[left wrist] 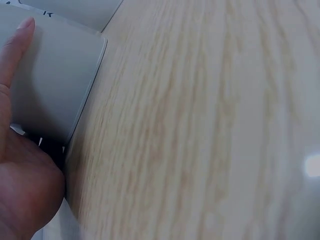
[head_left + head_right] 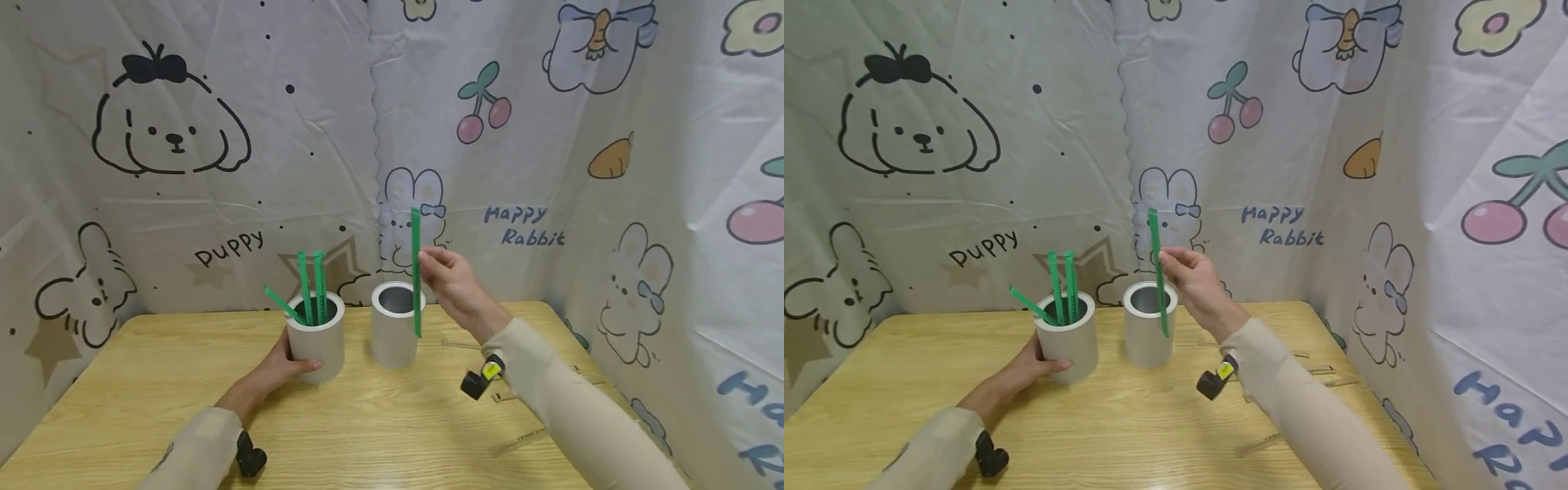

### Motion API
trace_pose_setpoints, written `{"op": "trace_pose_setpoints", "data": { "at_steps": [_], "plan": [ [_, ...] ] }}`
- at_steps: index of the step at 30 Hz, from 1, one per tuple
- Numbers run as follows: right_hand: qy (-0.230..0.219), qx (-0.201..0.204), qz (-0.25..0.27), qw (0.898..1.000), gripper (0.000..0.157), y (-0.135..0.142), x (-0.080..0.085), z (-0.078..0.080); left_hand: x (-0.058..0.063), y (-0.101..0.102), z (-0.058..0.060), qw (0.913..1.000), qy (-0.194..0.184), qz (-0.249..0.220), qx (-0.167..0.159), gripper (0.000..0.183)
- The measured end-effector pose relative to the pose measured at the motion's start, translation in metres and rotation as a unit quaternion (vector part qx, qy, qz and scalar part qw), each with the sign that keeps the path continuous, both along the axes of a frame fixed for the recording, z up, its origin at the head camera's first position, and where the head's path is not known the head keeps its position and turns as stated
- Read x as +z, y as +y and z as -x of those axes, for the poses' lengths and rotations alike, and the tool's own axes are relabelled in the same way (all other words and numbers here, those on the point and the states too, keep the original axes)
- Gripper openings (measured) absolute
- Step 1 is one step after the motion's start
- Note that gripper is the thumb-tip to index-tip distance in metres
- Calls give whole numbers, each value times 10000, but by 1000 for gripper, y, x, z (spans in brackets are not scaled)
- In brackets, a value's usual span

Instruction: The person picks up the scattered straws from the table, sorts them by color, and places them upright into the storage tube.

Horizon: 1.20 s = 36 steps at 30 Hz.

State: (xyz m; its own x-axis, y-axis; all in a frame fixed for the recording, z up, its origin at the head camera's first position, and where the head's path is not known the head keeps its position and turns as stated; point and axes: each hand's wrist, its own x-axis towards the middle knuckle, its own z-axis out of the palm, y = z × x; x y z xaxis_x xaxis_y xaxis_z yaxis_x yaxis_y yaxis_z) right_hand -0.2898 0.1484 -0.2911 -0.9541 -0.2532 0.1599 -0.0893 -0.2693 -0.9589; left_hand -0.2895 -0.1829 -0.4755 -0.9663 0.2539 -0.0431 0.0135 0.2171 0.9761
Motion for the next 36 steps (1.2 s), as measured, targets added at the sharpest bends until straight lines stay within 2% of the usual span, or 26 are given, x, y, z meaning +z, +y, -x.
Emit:
{"op": "trace_pose_setpoints", "data": {
  "at_steps": [4,7,11,17,20,23,25,27,29,36],
  "plan": [
    [81,260,968,9949,38,-46,17,8,1,0,2,10000,-10,-23,-6,112],
    [179,377,1422,9890,42,-74,22,14,1,2,4,10000,29,-56,-30,111],
    [16,192,1770,9840,43,-99,16,23,0,6,6,9999,60,-94,-62,111],
    [-369,-151,1971,9796,36,-121,-4,39,-1,7,6,10000,46,-52,58,112],
    [-602,-252,1616,9847,29,-123,-17,42,-3,8,6,9999,46,-33,121,111],
    [-609,-405,707,9948,15,-114,-29,43,-5,9,5,9999,65,-109,75,110],
    [-460,-523,-24,9976,20,-105,-33,44,-6,9,5,9998,93,-146,45,109],
    [-284,-574,-625,9960,29,-94,-35,43,-7,8,4,9998,94,-189,57,109],
    [-105,-601,-1041,9927,31,-83,-36,43,-7,6,3,9998,108,-164,77,110],
    [50,-560,-1876,9806,30,-52,-43,34,-5,-1,0,9999,62,-35,102,110]
  ]
}}
